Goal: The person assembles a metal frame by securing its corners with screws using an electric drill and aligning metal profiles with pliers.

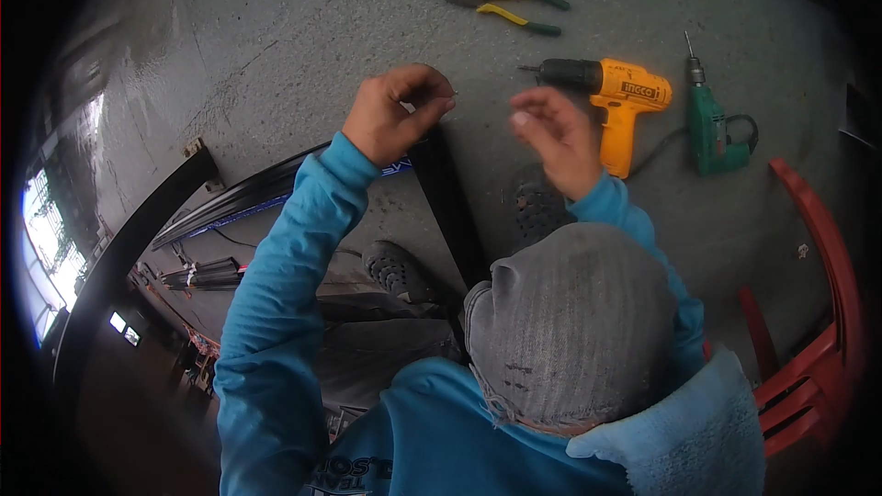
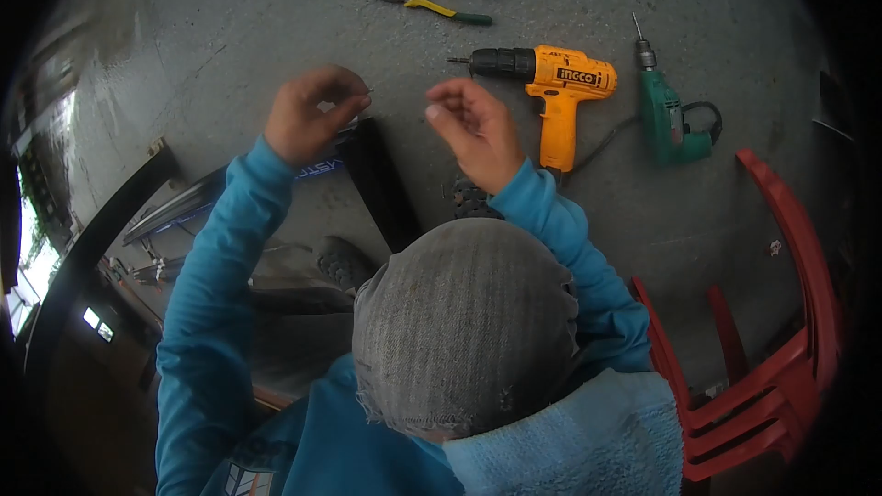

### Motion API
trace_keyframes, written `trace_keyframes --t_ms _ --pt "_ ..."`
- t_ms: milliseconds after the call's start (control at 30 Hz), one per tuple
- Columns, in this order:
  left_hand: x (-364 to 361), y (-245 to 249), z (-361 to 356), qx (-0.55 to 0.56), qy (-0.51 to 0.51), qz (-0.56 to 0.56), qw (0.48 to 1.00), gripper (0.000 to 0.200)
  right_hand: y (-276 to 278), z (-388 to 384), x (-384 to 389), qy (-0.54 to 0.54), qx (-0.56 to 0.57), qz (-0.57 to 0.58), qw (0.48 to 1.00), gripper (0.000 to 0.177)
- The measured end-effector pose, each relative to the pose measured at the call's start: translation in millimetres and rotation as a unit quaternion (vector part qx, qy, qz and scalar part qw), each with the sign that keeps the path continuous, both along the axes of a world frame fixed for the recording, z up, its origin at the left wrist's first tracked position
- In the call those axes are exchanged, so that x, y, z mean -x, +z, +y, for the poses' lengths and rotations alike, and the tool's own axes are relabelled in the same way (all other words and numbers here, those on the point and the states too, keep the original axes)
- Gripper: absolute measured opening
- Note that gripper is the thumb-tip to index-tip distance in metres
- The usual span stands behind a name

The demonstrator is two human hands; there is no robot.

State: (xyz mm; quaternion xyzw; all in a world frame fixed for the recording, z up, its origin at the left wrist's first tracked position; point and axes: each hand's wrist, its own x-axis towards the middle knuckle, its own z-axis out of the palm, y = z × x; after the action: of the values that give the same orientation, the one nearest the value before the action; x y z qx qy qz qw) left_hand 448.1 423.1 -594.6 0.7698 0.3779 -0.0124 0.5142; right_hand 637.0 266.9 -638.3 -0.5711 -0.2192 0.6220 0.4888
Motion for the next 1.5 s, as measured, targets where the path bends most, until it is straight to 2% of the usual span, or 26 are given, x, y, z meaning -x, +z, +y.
trace_keyframes --t_ms 33,100,333,400,433,500,533,567,633,667,733,800,900,933,1000,1133,1200,1233,1300,1333,1367,1400,1433,1500 --pt "-3 -1 -1 0.001 -0.006 -0.002 1.000 0.013 -7 16 17 0.025 0.010 0.109 0.994 0.027" --pt "-4 -2 -3 -0.028 -0.038 0.028 0.998 0.014 -33 27 41 0.024 0.018 0.250 0.968 0.026" --pt "14 -10 -8 -0.053 -0.068 0.110 0.990 0.024 -54 31 62 0.053 0.060 0.241 0.967 0.017" --pt "22 -6 -6 0.017 -0.073 0.082 0.994 0.051 -60 29 66 0.034 0.078 0.227 0.970 0.012" --pt "30 -3 -6 0.019 -0.075 0.084 0.994 0.051 -66 24 70 0.032 0.080 0.229 0.970 0.012" --pt "52 -6 -7 -0.060 -0.179 0.148 0.971 0.083 -83 11 79 0.049 0.117 0.179 0.976 0.011" --pt "65 -16 -14 -0.029 -0.213 0.215 0.953 0.102 -87 6 87 0.048 0.119 0.180 0.975 0.011" --pt "76 -31 -28 -0.028 -0.213 0.217 0.952 0.102 -89 2 99 0.033 0.113 0.160 0.980 0.010" --pt "82 -53 -44 -0.127 -0.165 0.256 0.944 0.096 -99 3 117 0.013 0.072 0.077 0.994 0.007" --pt "83 -55 -41 -0.107 -0.158 0.246 0.950 0.088 -102 1 121 0.000 0.081 0.088 0.993 0.008" --pt "87 -58 -29 -0.069 -0.173 0.233 0.954 0.085 -102 -2 122 -0.014 0.090 0.097 0.991 0.008" --pt "93 -61 -17 -0.024 -0.202 0.210 0.956 0.080 -94 -2 121 -0.003 0.056 0.033 0.998 0.010" --pt "88 -59 -9 -0.010 -0.232 0.222 0.947 0.077 -88 1 119 0.005 0.070 0.024 0.997 0.012" --pt "87 -59 -10 -0.010 -0.232 0.223 0.947 0.077 -88 2 119 0.004 0.070 0.025 0.997 0.012" --pt "85 -59 -15 0.038 -0.170 0.200 0.964 0.076 -87 2 122 -0.030 0.057 0.036 0.997 0.010" --pt "77 -55 -5 0.043 -0.184 0.225 0.956 0.079 -75 1 117 0.004 0.067 0.037 0.997 0.009" --pt "69 -50 2 0.119 -0.215 0.255 0.935 0.089 -69 -4 112 0.016 0.046 -0.029 0.998 0.009" --pt "71 -51 3 0.119 -0.212 0.256 0.936 0.089 -70 -6 110 0.019 0.045 -0.027 0.998 0.009" --pt "77 -52 3 0.177 -0.153 0.242 0.942 0.098 -71 -9 106 0.090 0.110 0.040 0.989 0.008" --pt "75 -50 4 0.178 -0.150 0.243 0.942 0.098 -72 -8 107 0.072 0.154 0.171 0.971 0.010" --pt "72 -47 5 0.247 -0.108 0.224 0.937 0.101 -71 -8 108 0.074 0.154 0.171 0.970 0.010" --pt "68 -43 6 0.314 -0.065 0.203 0.925 0.103 -71 -6 110 0.061 0.165 0.233 0.956 0.009" --pt "65 -40 8 0.313 -0.062 0.203 0.926 0.103 -71 -5 112 0.048 0.175 0.294 0.938 0.007" --pt "62 -36 11 0.310 -0.113 0.226 0.917 0.103 -69 -6 115 0.051 0.145 0.287 0.946 0.007"
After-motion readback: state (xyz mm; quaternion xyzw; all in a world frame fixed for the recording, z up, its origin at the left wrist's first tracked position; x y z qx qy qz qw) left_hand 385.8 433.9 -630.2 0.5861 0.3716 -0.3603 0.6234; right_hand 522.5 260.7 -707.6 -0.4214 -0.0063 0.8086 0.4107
